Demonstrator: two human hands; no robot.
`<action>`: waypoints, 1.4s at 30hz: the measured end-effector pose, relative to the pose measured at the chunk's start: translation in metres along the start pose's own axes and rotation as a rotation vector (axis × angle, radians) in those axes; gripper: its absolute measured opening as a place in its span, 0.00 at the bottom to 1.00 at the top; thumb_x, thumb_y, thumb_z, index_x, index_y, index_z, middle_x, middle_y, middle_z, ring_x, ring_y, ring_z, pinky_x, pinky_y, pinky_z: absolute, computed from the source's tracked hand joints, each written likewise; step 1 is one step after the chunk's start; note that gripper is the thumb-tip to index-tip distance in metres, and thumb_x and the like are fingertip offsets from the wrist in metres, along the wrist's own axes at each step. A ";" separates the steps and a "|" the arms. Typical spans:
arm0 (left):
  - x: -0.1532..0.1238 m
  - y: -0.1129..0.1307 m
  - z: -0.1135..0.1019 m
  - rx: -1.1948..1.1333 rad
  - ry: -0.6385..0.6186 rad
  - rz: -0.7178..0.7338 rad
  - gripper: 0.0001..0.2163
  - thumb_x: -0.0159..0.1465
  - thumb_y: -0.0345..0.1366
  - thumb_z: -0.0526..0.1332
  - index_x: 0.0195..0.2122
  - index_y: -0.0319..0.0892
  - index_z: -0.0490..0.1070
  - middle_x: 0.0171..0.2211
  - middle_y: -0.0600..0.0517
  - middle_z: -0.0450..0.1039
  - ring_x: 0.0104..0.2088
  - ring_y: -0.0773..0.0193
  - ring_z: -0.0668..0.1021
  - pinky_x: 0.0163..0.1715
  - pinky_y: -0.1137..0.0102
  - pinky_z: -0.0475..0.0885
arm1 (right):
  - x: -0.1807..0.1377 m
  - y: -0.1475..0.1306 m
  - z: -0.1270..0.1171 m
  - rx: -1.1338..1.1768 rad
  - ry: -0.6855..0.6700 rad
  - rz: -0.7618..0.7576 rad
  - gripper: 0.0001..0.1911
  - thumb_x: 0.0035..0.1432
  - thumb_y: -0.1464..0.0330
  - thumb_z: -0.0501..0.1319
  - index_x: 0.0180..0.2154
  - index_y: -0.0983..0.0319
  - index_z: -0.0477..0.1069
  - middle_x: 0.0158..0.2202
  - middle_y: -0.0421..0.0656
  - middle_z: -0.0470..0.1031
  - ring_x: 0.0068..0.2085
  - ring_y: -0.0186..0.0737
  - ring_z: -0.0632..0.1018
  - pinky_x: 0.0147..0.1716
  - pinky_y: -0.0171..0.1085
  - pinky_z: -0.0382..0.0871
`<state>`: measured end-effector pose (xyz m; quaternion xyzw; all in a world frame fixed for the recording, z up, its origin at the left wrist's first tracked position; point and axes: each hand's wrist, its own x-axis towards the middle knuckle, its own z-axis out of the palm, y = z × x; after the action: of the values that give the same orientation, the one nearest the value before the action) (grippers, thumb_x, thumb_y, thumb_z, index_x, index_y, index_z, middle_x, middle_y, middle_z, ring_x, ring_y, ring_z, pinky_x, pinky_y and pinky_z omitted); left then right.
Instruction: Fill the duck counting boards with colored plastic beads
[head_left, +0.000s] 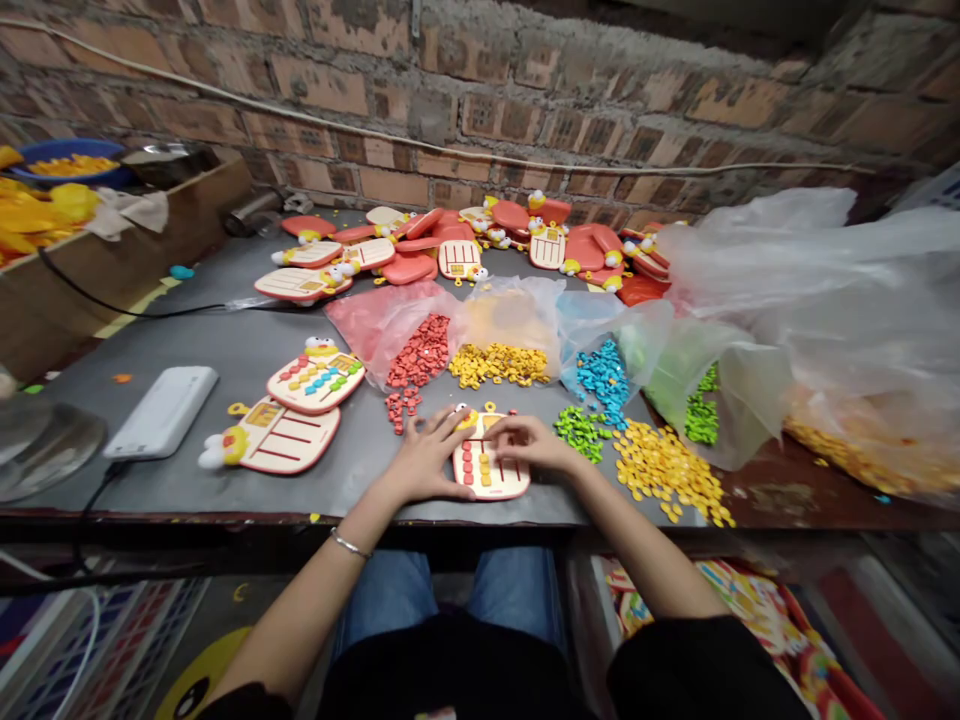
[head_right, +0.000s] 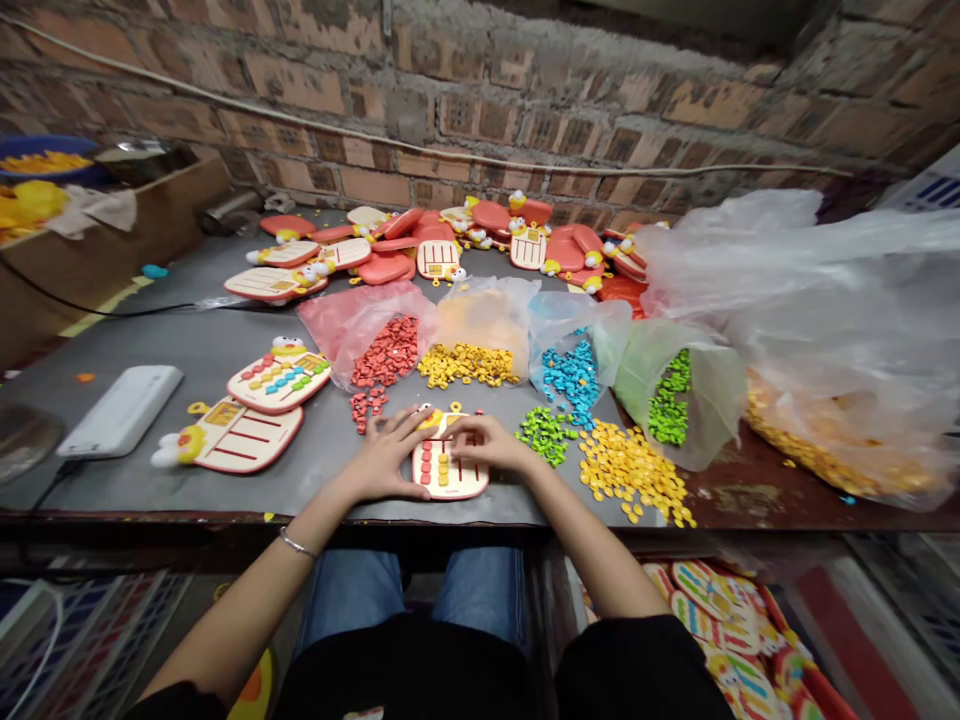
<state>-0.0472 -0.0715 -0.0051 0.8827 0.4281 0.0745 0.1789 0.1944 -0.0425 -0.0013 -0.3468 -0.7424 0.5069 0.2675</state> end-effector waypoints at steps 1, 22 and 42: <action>0.001 0.000 -0.001 0.004 -0.007 0.002 0.45 0.49 0.65 0.62 0.65 0.53 0.55 0.69 0.47 0.46 0.66 0.40 0.51 0.60 0.42 0.41 | 0.004 0.001 -0.005 -0.015 0.088 -0.005 0.13 0.56 0.61 0.64 0.40 0.63 0.74 0.35 0.44 0.78 0.36 0.41 0.78 0.36 0.38 0.72; 0.036 -0.017 -0.030 -0.099 0.045 0.167 0.16 0.59 0.51 0.62 0.43 0.49 0.73 0.49 0.51 0.69 0.47 0.53 0.66 0.45 0.59 0.54 | 0.019 0.027 -0.039 -0.194 0.587 -0.027 0.06 0.55 0.66 0.61 0.33 0.61 0.75 0.36 0.45 0.73 0.38 0.42 0.75 0.37 0.41 0.72; 0.027 -0.013 -0.018 -0.028 -0.062 0.138 0.36 0.47 0.60 0.66 0.53 0.47 0.65 0.61 0.41 0.57 0.61 0.40 0.57 0.53 0.44 0.51 | -0.031 0.007 0.004 -0.650 0.364 -0.124 0.05 0.61 0.71 0.58 0.33 0.61 0.73 0.32 0.45 0.72 0.37 0.43 0.73 0.37 0.41 0.69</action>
<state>-0.0450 -0.0387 0.0063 0.9094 0.3594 0.0652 0.1987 0.2123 -0.0674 -0.0102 -0.4524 -0.8245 0.1577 0.3011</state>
